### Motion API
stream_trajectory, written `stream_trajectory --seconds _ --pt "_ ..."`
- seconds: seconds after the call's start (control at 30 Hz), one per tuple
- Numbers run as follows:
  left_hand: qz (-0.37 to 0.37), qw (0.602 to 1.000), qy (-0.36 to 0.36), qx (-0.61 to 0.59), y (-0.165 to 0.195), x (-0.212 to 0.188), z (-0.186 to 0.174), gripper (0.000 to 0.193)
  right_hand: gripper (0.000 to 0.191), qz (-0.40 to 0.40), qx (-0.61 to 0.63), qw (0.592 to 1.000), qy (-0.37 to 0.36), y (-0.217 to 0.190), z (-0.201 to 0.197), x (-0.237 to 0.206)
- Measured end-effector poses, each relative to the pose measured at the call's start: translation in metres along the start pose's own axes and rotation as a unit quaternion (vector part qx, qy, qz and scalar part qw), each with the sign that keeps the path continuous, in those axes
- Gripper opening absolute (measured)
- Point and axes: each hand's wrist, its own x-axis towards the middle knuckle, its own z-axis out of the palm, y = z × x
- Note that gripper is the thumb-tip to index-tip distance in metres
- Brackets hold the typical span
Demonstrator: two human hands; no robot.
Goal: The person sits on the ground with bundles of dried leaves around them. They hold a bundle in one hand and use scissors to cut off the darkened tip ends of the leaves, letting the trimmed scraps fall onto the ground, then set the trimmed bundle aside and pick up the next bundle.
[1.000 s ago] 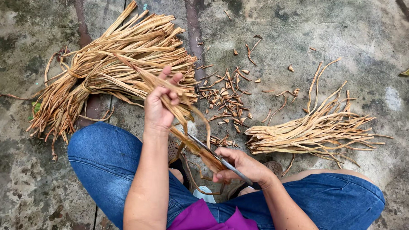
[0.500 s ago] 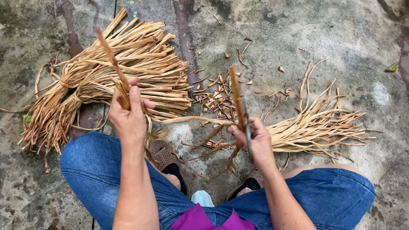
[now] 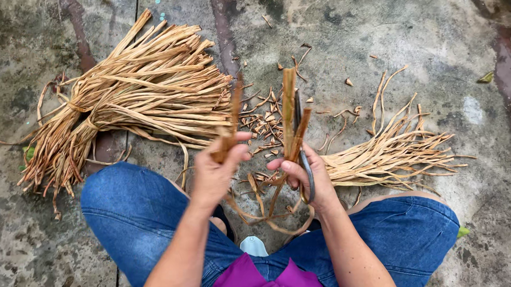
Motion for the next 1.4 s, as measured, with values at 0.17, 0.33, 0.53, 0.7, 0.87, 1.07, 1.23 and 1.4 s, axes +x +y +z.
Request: stream_trajectory --seconds 0.17,0.33,0.53,0.7,0.87,1.07,1.23,1.4 --pt "-0.019 0.998 0.003 -0.065 -0.018 0.005 0.033 0.033 0.048 0.020 -0.018 0.998 -0.048 0.014 0.021 0.001" --pt "-0.104 0.994 0.043 -0.014 -0.020 0.008 0.029 0.029 0.044 0.040 -0.055 0.997 -0.043 0.027 0.028 0.001" --pt "-0.058 0.998 -0.001 -0.015 -0.032 0.014 0.024 0.022 0.036 -0.003 -0.076 0.997 0.020 0.037 0.026 0.007" --pt "-0.017 0.998 -0.056 -0.026 -0.034 0.010 0.030 0.027 0.034 -0.026 -0.086 0.994 0.055 0.035 0.022 0.008" --pt "-0.031 0.999 -0.028 -0.007 -0.039 0.010 0.036 0.028 0.036 -0.017 -0.093 0.995 0.040 0.040 0.025 0.003" --pt "-0.035 0.998 -0.018 -0.044 -0.051 0.012 0.034 0.025 0.051 -0.051 -0.066 0.996 0.029 0.033 0.022 -0.004" --pt "-0.045 0.992 -0.031 -0.113 -0.053 0.013 0.022 0.026 0.068 -0.099 -0.179 0.978 0.045 0.019 0.017 -0.010" --pt "-0.103 0.993 -0.026 -0.052 -0.052 0.011 0.023 0.025 0.077 -0.126 -0.244 0.961 0.041 0.020 0.017 -0.011"
